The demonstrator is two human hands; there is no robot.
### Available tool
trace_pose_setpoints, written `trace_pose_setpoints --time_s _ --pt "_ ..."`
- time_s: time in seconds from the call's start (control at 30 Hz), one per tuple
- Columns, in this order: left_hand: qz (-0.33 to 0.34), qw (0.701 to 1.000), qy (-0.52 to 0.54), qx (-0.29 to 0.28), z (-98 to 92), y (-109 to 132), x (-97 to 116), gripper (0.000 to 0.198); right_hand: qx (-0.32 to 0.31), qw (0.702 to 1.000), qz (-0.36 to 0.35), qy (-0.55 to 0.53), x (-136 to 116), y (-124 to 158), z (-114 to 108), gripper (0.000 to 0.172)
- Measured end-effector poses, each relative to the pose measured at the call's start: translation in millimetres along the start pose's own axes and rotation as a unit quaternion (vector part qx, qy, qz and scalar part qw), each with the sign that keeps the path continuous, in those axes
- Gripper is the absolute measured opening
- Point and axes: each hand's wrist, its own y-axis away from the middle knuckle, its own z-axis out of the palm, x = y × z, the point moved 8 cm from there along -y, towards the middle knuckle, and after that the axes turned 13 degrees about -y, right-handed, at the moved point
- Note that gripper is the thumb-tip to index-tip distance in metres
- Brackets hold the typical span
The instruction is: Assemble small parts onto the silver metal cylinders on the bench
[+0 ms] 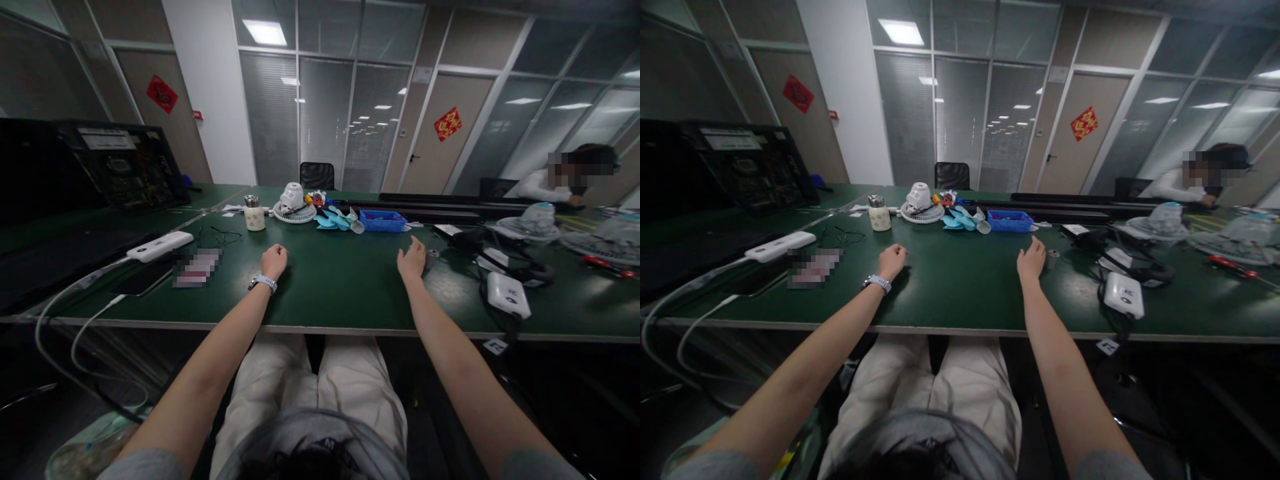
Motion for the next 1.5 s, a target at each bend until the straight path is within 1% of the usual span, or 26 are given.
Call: trace_pose_setpoints --time_s 0.03,0.1,0.17,0.2,0.23,0.3,0.37,0.47,0.53,0.6,0.67,0.73,0.8,0.87,0.93,1.0,1.07,1.1,1.17,1.2,1.27,1.33,1.4,1.5 --pt "0.002 1.000 0.000 0.001 -0.4 0.3 0.2 0.024 0.005 1.000 0.026 -0.006 6.2 -0.1 -1.2 0.056" --pt "0.007 1.000 0.003 0.003 -1.8 1.7 1.7 0.026 0.013 0.995 0.101 -0.014 21.3 0.8 -3.4 0.057" --pt "0.026 1.000 0.017 0.001 -2.7 4.1 6.9 0.028 0.015 0.987 0.157 -0.017 29.5 3.2 -2.9 0.056" --pt "0.044 0.999 0.028 -0.003 -2.4 5.8 12.0 0.029 0.006 0.986 0.165 -0.021 27.9 4.5 0.2 0.055" --pt "0.069 0.997 0.040 -0.007 -1.8 8.0 18.6 0.032 -0.011 0.987 0.158 -0.031 21.6 6.1 5.7 0.054" --pt "0.125 0.990 0.065 -0.018 0.4 13.7 34.5 0.038 -0.061 0.988 0.120 -0.069 -3.6 12.6 24.1 0.054" --pt "0.174 0.981 0.088 -0.024 2.8 20.6 50.2 0.042 -0.122 0.982 0.072 -0.128 -42.1 26.6 49.4 0.056" --pt "0.226 0.967 0.115 -0.031 5.4 31.2 67.4 0.044 -0.200 0.957 0.015 -0.211 -109.1 59.1 87.8 0.059" --pt "0.258 0.957 0.125 -0.040 6.6 37.0 74.1 0.043 -0.235 0.939 -0.009 -0.252 -148.1 81.2 107.0 0.064" --pt "0.278 0.950 0.135 -0.047 7.4 39.5 75.6 0.041 -0.258 0.925 -0.020 -0.277 -174.8 97.8 118.7 0.065" --pt "0.275 0.948 0.151 -0.047 8.4 36.5 72.2 0.039 -0.267 0.919 -0.017 -0.290 -186.2 106.1 124.0 0.062" --pt "0.249 0.952 0.174 -0.048 11.7 29.2 66.9 0.039 -0.269 0.914 0.001 -0.304 -185.9 107.7 126.5 0.060" --pt "0.225 0.950 0.207 -0.065 19.0 21.9 65.6 0.040 -0.279 0.906 0.019 -0.317 -181.7 106.5 129.3 0.054" --pt "0.209 0.944 0.236 -0.096 27.9 16.9 69.9 0.042 -0.288 0.905 0.031 -0.312 -178.5 104.8 132.0 0.047" --pt "0.199 0.942 0.243 -0.115 33.0 13.5 76.3 0.043 -0.287 0.913 0.041 -0.288 -176.6 103.2 133.1 0.043" --pt "0.199 0.947 0.230 -0.099 29.4 10.1 80.9 0.041 -0.278 0.922 0.049 -0.265 -176.5 102.3 133.2 0.040" --pt "0.209 0.951 0.220 -0.053 18.2 6.1 80.1 0.038 -0.273 0.924 0.055 -0.261 -176.9 102.3 133.5 0.039" --pt "0.212 0.953 0.213 -0.028 12.0 3.9 76.4 0.037 -0.274 0.922 0.056 -0.268 -177.2 102.5 133.9 0.038" --pt "0.200 0.963 0.180 0.003 3.9 -1.0 62.0 0.037 -0.277 0.913 0.056 -0.294 -176.2 102.1 134.0 0.037" --pt "0.183 0.972 0.148 0.004 3.2 -3.4 52.1 0.037 -0.278 0.909 0.057 -0.307 -174.6 101.3 133.4 0.038" --pt "0.146 0.987 0.059 -0.022 7.5 -5.9 32.4 0.037 -0.276 0.903 0.061 -0.324 -169.0 98.5 130.8 0.038" --pt "0.123 0.990 -0.022 -0.059 13.2 -4.0 18.8 0.038 -0.273 0.902 0.067 -0.327 -161.7 95.0 127.2 0.037" --pt "0.121 0.986 -0.076 -0.083 16.2 0.9 14.9 0.037 -0.278 0.902 0.067 -0.323 -156.2 92.4 123.7 0.037" --pt "0.119 0.981 -0.121 -0.097 16.2 7.6 17.8 0.037 -0.289 0.904 0.052 -0.311 -154.0 92.1 119.1 0.038"
